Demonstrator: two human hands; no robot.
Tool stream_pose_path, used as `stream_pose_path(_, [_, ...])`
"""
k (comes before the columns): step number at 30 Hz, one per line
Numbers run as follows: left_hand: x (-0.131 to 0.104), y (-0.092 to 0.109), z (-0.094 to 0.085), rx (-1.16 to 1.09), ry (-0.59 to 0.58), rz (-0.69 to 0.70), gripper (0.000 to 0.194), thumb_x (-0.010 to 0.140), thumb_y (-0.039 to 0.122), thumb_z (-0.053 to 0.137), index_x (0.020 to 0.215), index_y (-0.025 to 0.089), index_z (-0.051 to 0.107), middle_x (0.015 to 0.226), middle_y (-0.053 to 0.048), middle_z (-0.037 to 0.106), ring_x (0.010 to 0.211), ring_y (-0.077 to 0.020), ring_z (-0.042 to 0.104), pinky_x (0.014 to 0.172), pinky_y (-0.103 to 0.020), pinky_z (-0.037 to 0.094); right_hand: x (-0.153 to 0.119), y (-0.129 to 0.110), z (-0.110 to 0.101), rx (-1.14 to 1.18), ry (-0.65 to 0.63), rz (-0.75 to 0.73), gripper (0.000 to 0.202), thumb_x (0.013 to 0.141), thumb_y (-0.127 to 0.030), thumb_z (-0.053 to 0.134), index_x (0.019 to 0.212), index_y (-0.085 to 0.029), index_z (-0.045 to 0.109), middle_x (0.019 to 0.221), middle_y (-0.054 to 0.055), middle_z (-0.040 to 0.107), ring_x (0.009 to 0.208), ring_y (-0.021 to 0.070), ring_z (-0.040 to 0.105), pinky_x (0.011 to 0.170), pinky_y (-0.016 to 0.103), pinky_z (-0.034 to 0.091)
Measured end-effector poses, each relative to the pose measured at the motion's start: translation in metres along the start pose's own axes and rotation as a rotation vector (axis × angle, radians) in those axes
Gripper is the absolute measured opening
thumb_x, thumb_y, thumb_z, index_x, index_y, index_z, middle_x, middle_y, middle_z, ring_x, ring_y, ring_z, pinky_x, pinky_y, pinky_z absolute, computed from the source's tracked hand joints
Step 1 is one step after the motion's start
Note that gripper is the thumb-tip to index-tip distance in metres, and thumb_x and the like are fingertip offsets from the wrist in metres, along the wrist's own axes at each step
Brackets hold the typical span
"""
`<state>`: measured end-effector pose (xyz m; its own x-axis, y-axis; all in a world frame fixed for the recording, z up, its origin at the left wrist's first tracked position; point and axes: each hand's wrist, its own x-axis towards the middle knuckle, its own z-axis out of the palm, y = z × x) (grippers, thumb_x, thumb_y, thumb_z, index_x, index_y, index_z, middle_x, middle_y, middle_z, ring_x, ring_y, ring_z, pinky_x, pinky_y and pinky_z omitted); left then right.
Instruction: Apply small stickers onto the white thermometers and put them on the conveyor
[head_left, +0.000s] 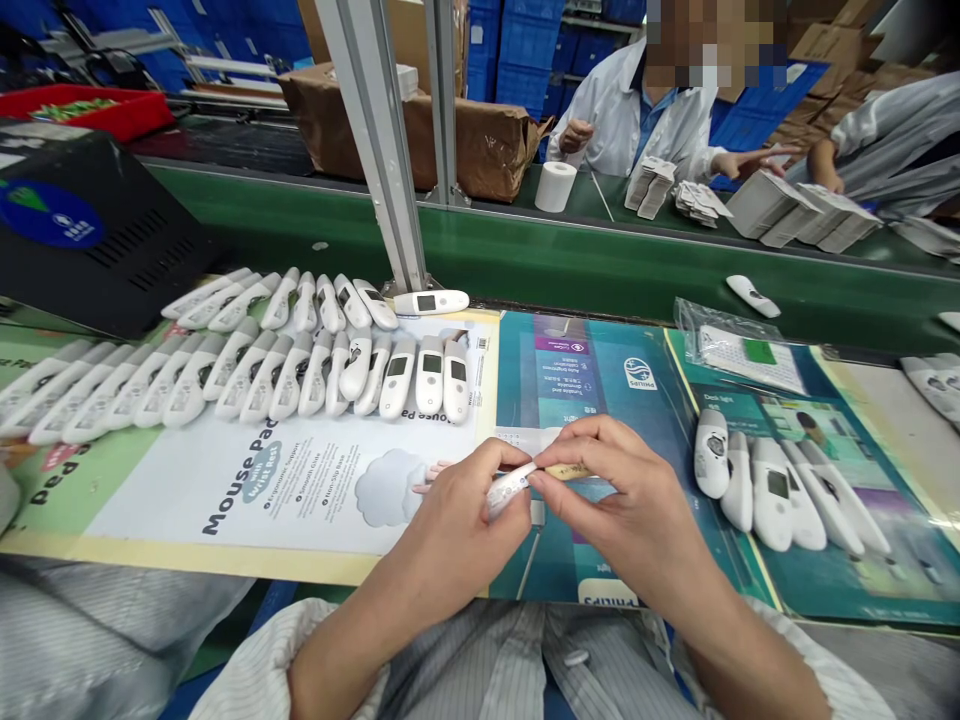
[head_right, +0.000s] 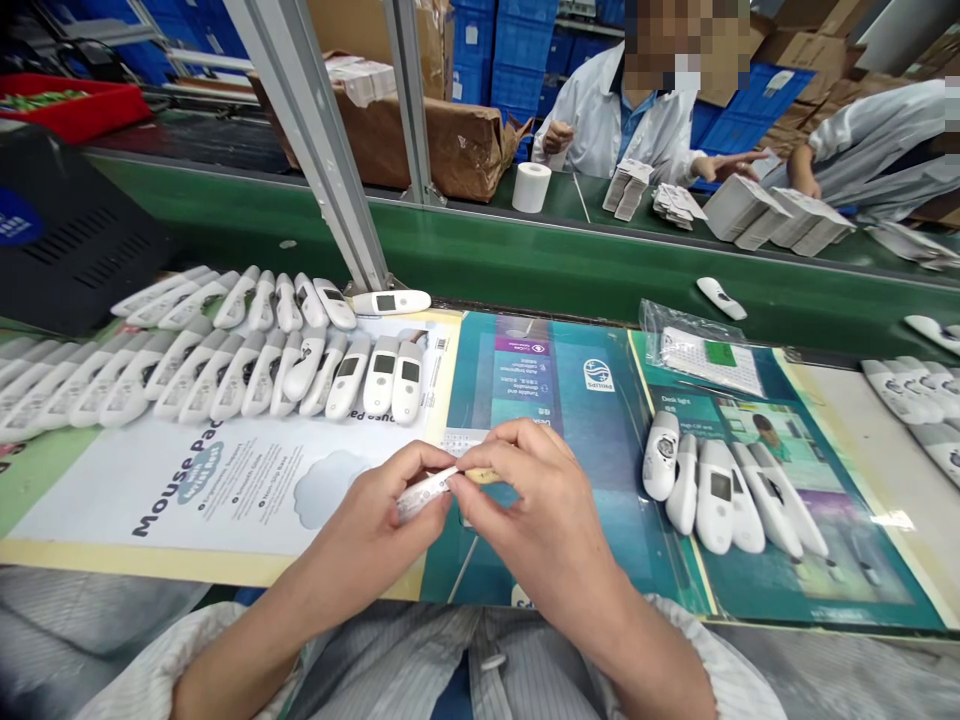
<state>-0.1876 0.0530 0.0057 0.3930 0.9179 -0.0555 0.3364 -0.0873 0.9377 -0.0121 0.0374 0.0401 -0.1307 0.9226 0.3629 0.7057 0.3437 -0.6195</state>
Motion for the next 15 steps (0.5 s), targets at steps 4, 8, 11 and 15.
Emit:
stream_pose_path(4, [-0.001,0.002,-0.002,-0.020,-0.014,0.015,0.016,0.090,0.026,0.052,0.104,0.025,0.059,0.095,0.002,0.070,0.084,-0.0196,0.062,0.076,-0.032,0.042,-0.001,0.000,-0.001,-0.010,-0.013,0.007,0.009,0.089,-0.024,0.067,0.089,-0.027,0.075,0.088,0.004,0.067,0.083,0.0197,0.065,0.074,0.036,0.058])
stream_pose_path(8, [0.003,0.003,-0.001,-0.075,-0.052,0.000,0.018,0.098,0.035,0.045,0.106,0.026,0.059,0.096,0.001,0.070,0.091,-0.0209,0.064,0.081,-0.033,0.043,-0.001,0.002,0.000,-0.028,-0.004,-0.015,0.009,0.090,-0.023,0.067,0.089,-0.027,0.075,0.088,0.004,0.067,0.085,0.0204,0.065,0.076,0.037,0.055])
stream_pose_path(11, [0.006,0.000,-0.003,-0.109,-0.047,-0.002,0.025,0.099,0.041,0.044,0.104,0.025,0.061,0.100,-0.002,0.071,0.097,-0.0232,0.065,0.086,-0.034,0.047,0.000,0.003,0.002,-0.065,0.011,-0.054,0.009,0.092,-0.021,0.066,0.091,-0.025,0.074,0.090,0.005,0.067,0.087,0.0200,0.064,0.077,0.036,0.052])
stream_pose_path(15, [0.003,-0.015,-0.008,-0.118,0.024,0.019,0.031,0.093,0.050,0.052,0.101,0.024,0.066,0.105,-0.006,0.073,0.101,-0.0258,0.068,0.087,-0.031,0.055,-0.001,0.000,-0.001,-0.197,0.041,-0.154,0.007,0.093,-0.025,0.068,0.096,-0.025,0.074,0.095,0.004,0.066,0.091,0.0190,0.062,0.081,0.035,0.049])
